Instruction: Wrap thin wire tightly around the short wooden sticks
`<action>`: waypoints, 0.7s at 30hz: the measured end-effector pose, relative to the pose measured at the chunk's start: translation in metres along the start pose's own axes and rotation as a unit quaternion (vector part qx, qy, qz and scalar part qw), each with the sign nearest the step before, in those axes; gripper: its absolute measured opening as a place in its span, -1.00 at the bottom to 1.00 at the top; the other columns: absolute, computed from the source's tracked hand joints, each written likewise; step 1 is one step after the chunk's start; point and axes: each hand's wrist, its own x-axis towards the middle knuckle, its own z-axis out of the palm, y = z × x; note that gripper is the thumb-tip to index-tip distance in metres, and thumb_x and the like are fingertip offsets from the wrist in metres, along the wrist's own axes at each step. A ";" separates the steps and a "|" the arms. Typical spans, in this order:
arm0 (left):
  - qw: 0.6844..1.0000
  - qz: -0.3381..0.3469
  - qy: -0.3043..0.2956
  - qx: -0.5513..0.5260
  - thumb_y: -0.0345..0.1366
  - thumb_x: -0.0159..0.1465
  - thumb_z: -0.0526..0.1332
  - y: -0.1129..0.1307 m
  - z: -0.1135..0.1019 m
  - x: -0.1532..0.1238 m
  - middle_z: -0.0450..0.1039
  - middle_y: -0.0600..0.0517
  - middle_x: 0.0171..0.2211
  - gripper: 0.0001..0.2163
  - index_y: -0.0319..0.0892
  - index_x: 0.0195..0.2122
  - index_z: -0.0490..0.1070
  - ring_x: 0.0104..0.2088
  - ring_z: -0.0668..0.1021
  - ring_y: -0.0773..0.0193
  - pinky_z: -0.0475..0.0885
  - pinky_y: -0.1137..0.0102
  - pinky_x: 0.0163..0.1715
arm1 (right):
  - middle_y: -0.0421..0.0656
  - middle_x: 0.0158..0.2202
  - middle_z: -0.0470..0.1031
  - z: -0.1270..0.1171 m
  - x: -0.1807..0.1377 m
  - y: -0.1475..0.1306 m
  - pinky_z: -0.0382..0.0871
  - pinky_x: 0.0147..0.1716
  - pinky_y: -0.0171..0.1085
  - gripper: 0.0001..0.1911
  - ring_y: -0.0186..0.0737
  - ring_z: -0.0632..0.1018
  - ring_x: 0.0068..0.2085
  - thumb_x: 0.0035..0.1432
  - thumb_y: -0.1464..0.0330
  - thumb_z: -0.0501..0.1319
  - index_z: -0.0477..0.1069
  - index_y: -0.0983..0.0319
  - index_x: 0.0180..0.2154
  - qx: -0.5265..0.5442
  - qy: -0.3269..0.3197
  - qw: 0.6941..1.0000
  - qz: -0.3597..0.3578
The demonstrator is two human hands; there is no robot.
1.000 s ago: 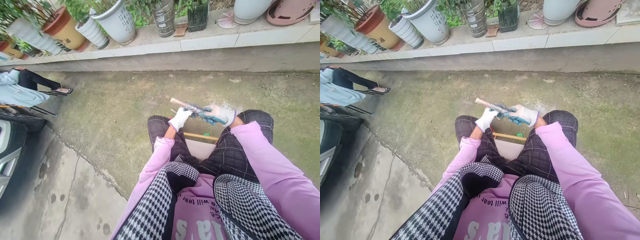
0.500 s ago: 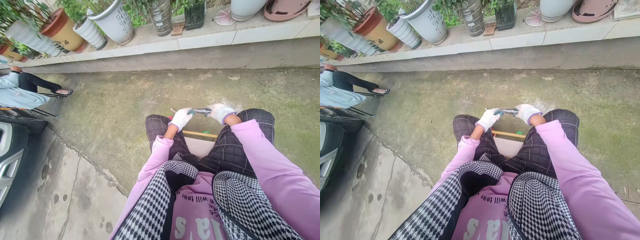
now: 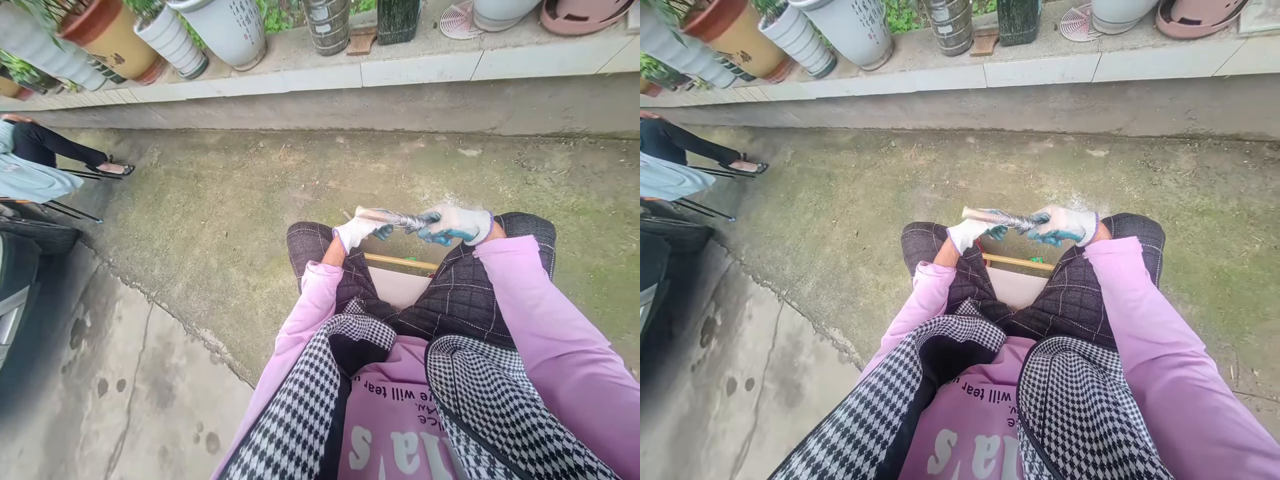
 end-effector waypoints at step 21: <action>0.990 0.056 0.082 0.103 -0.47 0.41 0.33 -0.009 0.010 0.003 0.69 0.04 -0.32 -0.81 -0.25 -0.09 0.78 -0.35 0.60 0.31 0.61 0.40 -0.17 | -0.04 -0.32 0.68 0.003 0.050 0.000 0.42 -0.27 -0.18 -0.77 0.00 0.66 -0.25 0.37 0.20 0.55 0.76 0.22 -0.09 -0.390 0.207 0.892 0.092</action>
